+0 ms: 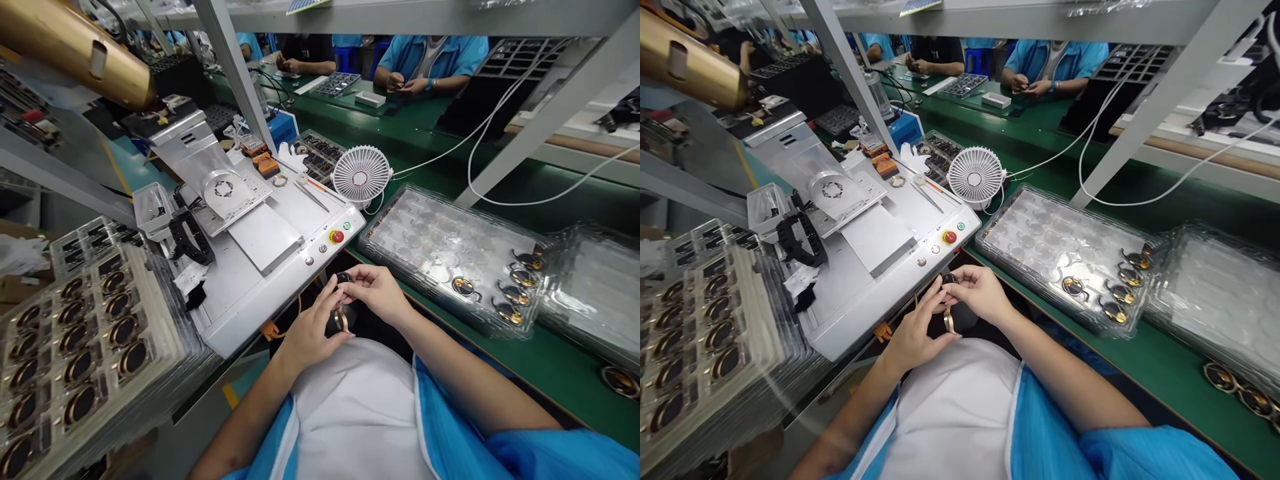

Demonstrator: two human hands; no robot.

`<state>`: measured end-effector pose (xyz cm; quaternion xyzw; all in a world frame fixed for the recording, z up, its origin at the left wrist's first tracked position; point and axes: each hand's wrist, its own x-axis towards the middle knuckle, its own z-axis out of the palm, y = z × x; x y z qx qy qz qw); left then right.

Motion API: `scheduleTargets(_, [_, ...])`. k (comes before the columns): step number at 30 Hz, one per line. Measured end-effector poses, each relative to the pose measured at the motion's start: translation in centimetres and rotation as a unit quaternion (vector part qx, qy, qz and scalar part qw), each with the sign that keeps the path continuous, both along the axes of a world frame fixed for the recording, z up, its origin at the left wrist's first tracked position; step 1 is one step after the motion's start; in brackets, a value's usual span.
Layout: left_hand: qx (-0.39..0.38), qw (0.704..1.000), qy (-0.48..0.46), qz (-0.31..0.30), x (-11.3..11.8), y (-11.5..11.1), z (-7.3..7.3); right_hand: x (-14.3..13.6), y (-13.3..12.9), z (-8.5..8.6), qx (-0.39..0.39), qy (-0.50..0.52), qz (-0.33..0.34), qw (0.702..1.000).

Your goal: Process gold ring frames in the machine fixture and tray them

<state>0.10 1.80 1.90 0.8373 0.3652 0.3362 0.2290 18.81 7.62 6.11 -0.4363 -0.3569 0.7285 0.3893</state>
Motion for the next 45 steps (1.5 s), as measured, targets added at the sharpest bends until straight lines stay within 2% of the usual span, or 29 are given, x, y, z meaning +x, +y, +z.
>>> scheduleTargets(3, [0.043, 0.995, 0.086, 0.011, -0.3, 0.1, 0.1, 0.1, 0.0, -0.3, -0.001, 0.015, 0.006, 1.000])
scheduleTargets(6, [0.030, 0.997, 0.076, -0.008, -0.5, 0.4, 0.4, 0.2, -0.2, -0.4, 0.003, 0.013, -0.003, 1.000])
scheduleTargets(9, [-0.036, 0.996, -0.082, -0.026, -0.4, 0.6, 0.6, 0.3, -0.3, 0.0, 0.007, 0.001, -0.007, 1.000])
scheduleTargets(11, [-0.101, 0.968, -0.228, -0.023, -0.2, 0.7, 0.6, 0.6, -0.4, 0.5, 0.007, -0.003, -0.001, 1.000])
scheduleTargets(13, [-0.153, 0.925, -0.346, -0.021, -0.1, 0.7, 0.5, 0.8, -0.5, 1.0, 0.002, -0.005, 0.008, 1.000])
scheduleTargets(16, [-0.182, 0.878, -0.442, -0.011, 0.2, 0.9, 0.2, 0.9, -0.9, 1.4, -0.008, -0.003, 0.030, 1.000])
scheduleTargets(20, [-0.191, 0.854, -0.484, -0.003, 0.7, 1.0, -0.2, 0.2, -1.8, 1.4, -0.047, 0.008, 0.076, 0.996])
scheduleTargets(23, [-0.195, 0.852, -0.486, 0.000, 0.9, 0.8, -0.5, -0.7, -2.5, 1.5, -0.052, 0.016, 0.072, 0.996])
scheduleTargets(29, [-0.156, 0.868, -0.471, 0.007, 0.9, 0.6, -1.2, -1.9, -3.2, 2.3, 0.003, -0.004, 0.022, 1.000])
scheduleTargets(35, [-0.130, 0.887, -0.440, 0.054, 0.7, 0.7, -1.5, -2.1, -3.2, 2.3, 0.036, -0.043, 0.037, 0.998])
scheduleTargets(42, [-0.120, 0.887, -0.446, 0.010, 0.8, 0.7, -1.4, -2.0, -3.1, 2.1, 0.032, -0.040, 0.039, 0.998])
scheduleTargets(45, [-0.117, 0.890, -0.442, 0.013, 0.8, 0.6, -1.7, -2.1, -3.0, 2.1, 0.024, -0.012, 0.040, 0.999])
